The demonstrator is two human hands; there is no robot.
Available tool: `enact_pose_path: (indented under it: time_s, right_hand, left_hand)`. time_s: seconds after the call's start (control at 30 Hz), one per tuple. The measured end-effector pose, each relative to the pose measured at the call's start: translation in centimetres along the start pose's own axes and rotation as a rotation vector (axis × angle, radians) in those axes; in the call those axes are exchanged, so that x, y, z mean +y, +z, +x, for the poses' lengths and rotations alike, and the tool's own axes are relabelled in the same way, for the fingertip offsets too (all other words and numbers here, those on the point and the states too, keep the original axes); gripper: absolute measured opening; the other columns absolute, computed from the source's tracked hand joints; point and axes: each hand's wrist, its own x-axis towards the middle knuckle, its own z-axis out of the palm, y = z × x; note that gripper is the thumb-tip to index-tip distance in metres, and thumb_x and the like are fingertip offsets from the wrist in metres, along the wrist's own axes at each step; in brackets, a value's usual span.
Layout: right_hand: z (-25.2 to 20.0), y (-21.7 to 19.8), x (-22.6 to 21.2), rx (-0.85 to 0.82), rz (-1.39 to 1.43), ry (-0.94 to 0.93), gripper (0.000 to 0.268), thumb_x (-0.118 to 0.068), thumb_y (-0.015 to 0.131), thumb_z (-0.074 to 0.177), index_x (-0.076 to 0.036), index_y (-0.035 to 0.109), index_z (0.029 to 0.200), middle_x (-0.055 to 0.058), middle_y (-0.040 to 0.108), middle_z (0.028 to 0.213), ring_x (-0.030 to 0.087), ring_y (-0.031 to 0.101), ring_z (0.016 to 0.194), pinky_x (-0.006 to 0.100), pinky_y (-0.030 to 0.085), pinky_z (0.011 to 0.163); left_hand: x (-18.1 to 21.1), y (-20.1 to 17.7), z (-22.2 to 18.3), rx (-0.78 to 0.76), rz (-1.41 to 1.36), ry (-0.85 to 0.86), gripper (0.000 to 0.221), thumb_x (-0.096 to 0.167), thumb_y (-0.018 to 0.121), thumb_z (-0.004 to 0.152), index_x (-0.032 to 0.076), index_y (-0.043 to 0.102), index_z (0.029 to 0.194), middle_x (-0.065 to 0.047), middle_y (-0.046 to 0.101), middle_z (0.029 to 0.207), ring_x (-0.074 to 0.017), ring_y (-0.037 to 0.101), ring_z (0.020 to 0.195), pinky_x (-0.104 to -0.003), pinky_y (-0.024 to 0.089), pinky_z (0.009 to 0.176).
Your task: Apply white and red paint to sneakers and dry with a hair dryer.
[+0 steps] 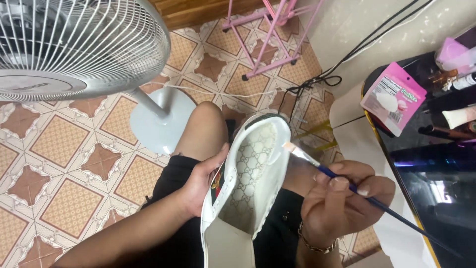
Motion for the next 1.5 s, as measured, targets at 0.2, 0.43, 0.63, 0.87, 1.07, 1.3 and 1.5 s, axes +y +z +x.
enact_pose_path:
  time_s: [0.2, 0.43, 0.63, 0.87, 1.07, 1.3, 1.5]
  right_hand:
    - [0.1, 1.2, -1.5, -0.089, 0.006, 0.073, 0.024, 0.010, 0.056, 0.104, -0.006, 0.040, 0.111, 0.025, 0.062, 0.097, 0.016, 0.055, 0.067, 0.022, 0.054, 0.067]
    - [-0.2, 2.2, -2.2, -0.130, 0.079, 0.136, 0.025, 0.009, 0.056, 0.102, -0.008, 0.040, 0.112, 0.023, 0.061, 0.094, 0.013, 0.054, 0.066, 0.022, 0.056, 0.063]
    - [-1.4, 0.9, -0.3, -0.035, 0.092, 0.148, 0.022, 0.006, 0.056, 0.108, -0.007, 0.039, 0.111, 0.020, 0.059, 0.095, 0.014, 0.053, 0.072, 0.022, 0.050, 0.069]
    - [-4.2, 1.8, 1.0, 0.109, 0.185, 0.117, 0.020, 0.000, 0.057, 0.114, -0.007, 0.039, 0.110, 0.018, 0.059, 0.098, 0.013, 0.053, 0.073, 0.022, 0.047, 0.070]
    - [-5.5, 2.6, 0.1, 0.162, 0.224, 0.094, 0.022, 0.000, 0.060, 0.111, -0.006, 0.039, 0.111, 0.018, 0.059, 0.097, 0.012, 0.057, 0.073, 0.019, 0.052, 0.071]
    - [-4.9, 2.0, -0.8, 0.122, 0.130, 0.115, 0.024, -0.003, 0.063, 0.111, -0.003, 0.040, 0.114, 0.020, 0.059, 0.100, 0.012, 0.059, 0.071, 0.018, 0.053, 0.069]
    - [-4.1, -0.2, -2.6, 0.081, 0.072, 0.125, 0.027, -0.005, 0.066, 0.106, -0.004, 0.038, 0.107, 0.022, 0.060, 0.102, 0.013, 0.062, 0.069, 0.019, 0.054, 0.064]
  left_hand:
    - [-0.6, 0.0, -0.2, -0.063, -0.004, 0.043, 0.055, 0.049, 0.049, 0.111, 0.002, 0.066, 0.134, -0.015, 0.076, 0.113, -0.0210, 0.074, 0.097, -0.035, 0.059, 0.090]
    - [-0.6, 1.3, -0.5, -0.064, 0.064, 0.058, 0.059, 0.050, 0.046, 0.108, 0.002, 0.061, 0.139, -0.015, 0.073, 0.120, -0.0214, 0.072, 0.106, -0.036, 0.056, 0.096]
    - [-1.1, 1.1, -0.3, -0.077, 0.248, 0.194, 0.081, 0.065, 0.039, 0.100, 0.004, 0.041, 0.154, -0.015, 0.057, 0.145, -0.0261, 0.057, 0.131, -0.043, 0.046, 0.112]
    - [-2.3, -2.0, 0.1, -0.235, 0.463, 0.296, 0.119, 0.075, 0.067, 0.079, 0.004, 0.021, 0.163, -0.013, 0.042, 0.158, -0.0245, 0.043, 0.145, -0.042, 0.039, 0.121]
    - [-2.2, 0.6, -1.4, -0.196, 0.886, 0.416, 0.138, 0.055, 0.097, 0.062, -0.006, 0.027, 0.164, -0.017, 0.045, 0.155, -0.0264, 0.041, 0.149, -0.038, 0.030, 0.128]
    - [-1.7, 1.2, -2.8, -0.173, 1.175, 0.431, 0.125, 0.050, 0.079, 0.077, -0.002, 0.014, 0.170, -0.019, 0.034, 0.170, -0.0297, 0.030, 0.163, -0.042, 0.022, 0.135]
    - [-1.3, 1.8, -2.8, -0.318, 0.911, 0.270, 0.132, 0.064, 0.070, 0.081, 0.001, -0.001, 0.171, -0.019, 0.003, 0.183, -0.0293, 0.005, 0.172, -0.045, 0.005, 0.139]
